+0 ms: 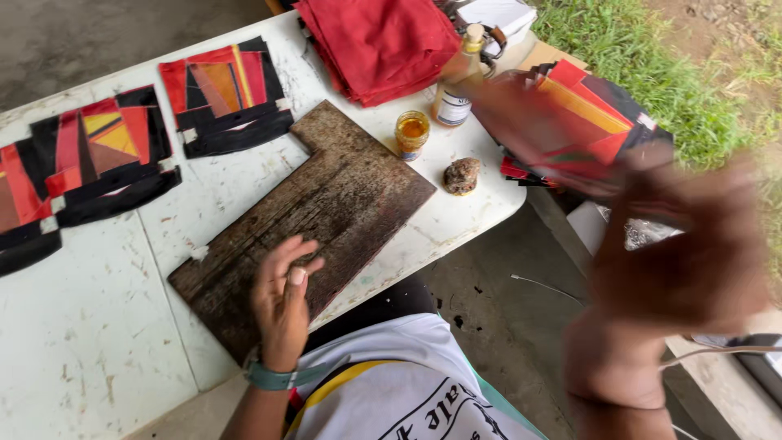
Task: The person works at an outdoor table assembling decorative patchwork panels made of red, orange, yellow and black fabric pieces on black backing. They hold each panel on a worn board, press and point along the fabric edges, occasionally dip a finger into a small jar of liquid, then set finished panels aside with a stack of similar completed panels.
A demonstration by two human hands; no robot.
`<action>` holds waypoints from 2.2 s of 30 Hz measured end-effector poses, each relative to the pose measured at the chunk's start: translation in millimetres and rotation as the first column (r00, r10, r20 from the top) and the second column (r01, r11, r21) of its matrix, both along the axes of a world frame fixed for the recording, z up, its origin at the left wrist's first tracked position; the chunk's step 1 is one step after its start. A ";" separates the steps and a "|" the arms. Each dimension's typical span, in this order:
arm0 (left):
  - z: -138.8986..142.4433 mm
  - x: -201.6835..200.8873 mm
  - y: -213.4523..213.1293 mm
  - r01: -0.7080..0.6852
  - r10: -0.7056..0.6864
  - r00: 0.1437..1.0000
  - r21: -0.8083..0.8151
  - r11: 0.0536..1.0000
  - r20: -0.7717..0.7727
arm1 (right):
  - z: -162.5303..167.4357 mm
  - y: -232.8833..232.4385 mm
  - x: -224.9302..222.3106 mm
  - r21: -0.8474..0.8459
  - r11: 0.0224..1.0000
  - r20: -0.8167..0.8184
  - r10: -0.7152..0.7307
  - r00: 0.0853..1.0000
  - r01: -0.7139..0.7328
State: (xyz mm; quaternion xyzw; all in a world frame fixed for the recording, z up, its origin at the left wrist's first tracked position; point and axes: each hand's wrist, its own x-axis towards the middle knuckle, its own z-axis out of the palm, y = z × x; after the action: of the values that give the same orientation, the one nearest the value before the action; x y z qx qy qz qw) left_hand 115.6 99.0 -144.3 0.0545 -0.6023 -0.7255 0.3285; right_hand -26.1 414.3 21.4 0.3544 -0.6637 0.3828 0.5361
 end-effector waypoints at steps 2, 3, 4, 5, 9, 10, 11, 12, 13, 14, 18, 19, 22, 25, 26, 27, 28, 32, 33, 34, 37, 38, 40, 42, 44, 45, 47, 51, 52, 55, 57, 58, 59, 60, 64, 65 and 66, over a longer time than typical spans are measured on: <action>-1.4 0.7 4.1 0.056 -0.022 0.994 0.320 0.946 -0.108 | -0.2 -58.8 26.9 0.245 0.931 0.046 0.269 0.962 -0.272; -1.7 0.7 4.8 0.105 0.002 0.982 0.548 0.830 -0.190 | -1.7 -78.8 57.1 0.618 0.768 0.348 -0.078 0.934 -0.166; -2.0 2.5 5.0 0.172 0.044 0.963 0.732 0.659 -0.265 | 1.0 -93.9 54.5 0.503 0.697 0.570 0.178 0.802 -0.511; -1.4 4.0 1.0 0.129 0.044 0.979 0.775 0.618 -0.198 | 2.0 -106.1 44.4 0.312 0.540 0.732 0.387 0.560 -0.782; -2.5 4.9 -5.4 0.004 -0.053 0.997 0.645 0.764 0.057 | -2.9 -110.8 -58.7 0.432 0.837 0.591 0.019 0.806 -0.336; -3.6 1.8 -6.6 -0.004 -0.069 0.991 0.534 0.846 0.118 | -10.0 -110.1 -86.5 0.522 0.808 0.606 -0.124 0.786 -0.275; -4.8 -2.6 -9.6 -0.028 -0.052 0.986 0.466 0.884 0.158 | -19.5 -115.9 -112.5 0.597 0.750 0.576 -0.154 0.803 -0.285; -5.9 -7.6 -13.4 -0.054 -0.029 0.979 0.396 0.917 0.200 | -30.6 -122.9 -133.0 0.670 0.685 0.544 -0.190 0.817 -0.287; -7.0 -13.9 -19.8 -0.087 0.005 0.970 0.329 0.940 0.243 | -40.6 -125.7 -147.4 0.740 0.610 0.510 -0.234 0.828 -0.283; -7.4 -19.2 -30.2 -0.098 0.020 0.963 0.279 0.955 0.269 | -49.2 -128.8 -159.4 0.775 0.556 0.512 -0.276 0.814 -0.299; -1.6 -25.0 -92.0 0.017 -0.102 0.915 0.216 0.976 0.391 | -76.2 -145.9 -191.8 0.831 0.438 0.505 -0.337 0.795 -0.343; 0.1 -21.7 -103.7 0.073 -0.176 0.887 0.246 0.967 0.427 | -83.0 -148.9 -196.0 0.831 0.429 0.509 -0.332 0.794 -0.353; 2.3 -20.0 -119.9 0.098 -0.262 0.909 0.445 0.890 0.324 | -97.5 -159.2 -209.7 0.869 0.342 0.475 -0.380 0.793 -0.357; -2.6 -29.8 -108.5 0.078 -0.166 0.850 0.192 0.978 0.500 | -101.7 -171.4 -216.4 0.872 0.327 0.484 -0.469 0.739 -0.363; -4.4 -35.1 -105.8 0.081 -0.132 0.861 0.124 0.989 0.492 | -99.6 -173.8 -216.9 0.871 0.314 0.489 -0.476 0.731 -0.378; -6.3 -41.5 -103.7 0.079 -0.097 0.870 0.058 0.995 0.483 | -96.6 -175.6 -216.4 0.869 0.297 0.494 -0.483 0.723 -0.396; -8.3 -46.6 -102.6 0.076 -0.065 0.879 -0.004 0.997 0.473 | -92.1 -174.7 -215.3 0.867 0.276 0.498 -0.491 0.715 -0.414; -12.8 -64.5 -107.4 0.091 -0.073 0.865 -0.012 0.996 0.496 | -70.8 -154.8 -206.6 0.828 0.367 0.547 -0.369 0.751 -0.423; -13.2 -67.5 -108.8 0.099 -0.083 0.852 -0.003 0.995 0.516 | -65.9 -144.8 -202.1 0.820 0.414 0.546 -0.362 0.756 -0.395; -13.3 -70.9 -109.7 0.113 -0.096 0.837 0.003 0.994 0.538 | -62.3 -137.9 -197.3 0.808 0.464 0.546 -0.357 0.758 -0.364; -12.4 -76.6 -111.8 0.125 0.010 0.931 -0.344 0.931 0.365 | -51.3 -118.7 -175.8 0.856 0.387 0.451 -0.232 0.862 -0.344; -12.1 -77.6 -112.7 0.129 0.033 0.912 -0.361 0.923 0.409 | -44.3 -107.8 -166.2 0.764 0.467 0.574 -0.178 0.799 -0.445; -11.3 -77.9 -116.3 0.128 0.095 0.866 -0.400 0.907 0.492 | -32.8 -84.4 -140.5 0.524 0.590 0.773 -0.027 0.634 -0.614; -11.7 -77.1 -119.4 0.112 0.116 0.870 -0.422 0.900 0.480 | -47.1 -76.1 -108.3 -0.132 0.510 0.937 0.345 0.062 -0.850; -13.1 -76.7 -121.6 0.111 0.123 0.876 -0.445 0.889 0.465 | -73.4 -74.0 -86.2 -0.543 0.417 0.829 0.406 -0.386 -0.728; -14.1 -76.8 -122.0 0.115 0.124 0.878 -0.454 0.884 0.463 | -92.5 -76.9 -77.9 -0.614 0.455 0.789 0.325 -0.522 -0.645; -16.6 -76.7 -121.9 0.135 0.118 0.863 -0.449 0.883 0.491 | -121.9 -76.2 -70.7 -0.683 0.507 0.704 0.263 -0.660 -0.526; -20.3 -77.6 -121.3 0.135 0.125 0.859 -0.456 0.880 0.497 | -148.7 -82.1 -76.6 -0.710 0.515 0.669 0.279 -0.689 -0.481; -21.0 -77.9 -121.6 0.124 0.131 0.872 -0.471 0.873 0.472 | -147.3 -85.3 -77.1 -0.709 0.516 0.667 0.270 -0.694 -0.481; -23.0 -77.8 -122.5 0.143 0.126 0.864 -0.476 0.868 0.488 | -132.2 -98.8 -67.2 -0.524 0.612 0.805 0.130 -0.579 -0.592; -24.4 -77.8 -122.6 0.132 0.104 0.873 -0.436 0.890 0.476 | -121.0 -108.4 -51.2 -0.307 0.653 0.889 -0.062 -0.453 -0.692; -25.1 -77.5 -122.7 0.127 0.094 0.877 -0.417 0.900 0.470 | -117.2 -113.0 -41.3 -0.194 0.654 0.910 -0.158 -0.383 -0.731; -25.8 -77.2 -122.7 0.125 0.101 0.880 -0.431 0.894 0.464 | -114.9 -117.0 -31.2 -0.158 0.640 0.907 -0.206 -0.366 -0.752; -26.3 -77.0 -122.8 0.123 0.107 0.884 -0.446 0.887 0.456 | -114.9 -121.1 -20.5 -0.121 0.625 0.903 -0.253 -0.346 -0.771; -27.7 -75.0 -123.3 0.138 0.098 0.860 -0.413 0.900 0.501 | -127.4 -133.9 23.9 0.055 0.486 0.954 -0.282 -0.097 -0.872; -27.9 -74.6 -123.8 0.132 0.106 0.865 -0.426 0.895 0.491 | -131.7 -137.7 35.2 0.078 0.452 0.963 -0.266 -0.050 -0.889; -28.1 -74.5 -124.2 0.127 0.112 0.871 -0.438 0.890 0.479 | -134.6 -141.7 46.1 0.104 0.419 0.969 -0.246 -0.002 -0.902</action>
State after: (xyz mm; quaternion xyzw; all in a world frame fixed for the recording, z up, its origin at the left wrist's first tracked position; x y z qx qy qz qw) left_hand 41.0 -25.3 -172.4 0.1561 -0.8191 -0.5268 0.1649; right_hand 20.0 272.7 -113.3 0.3875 -0.7713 0.3000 -0.4062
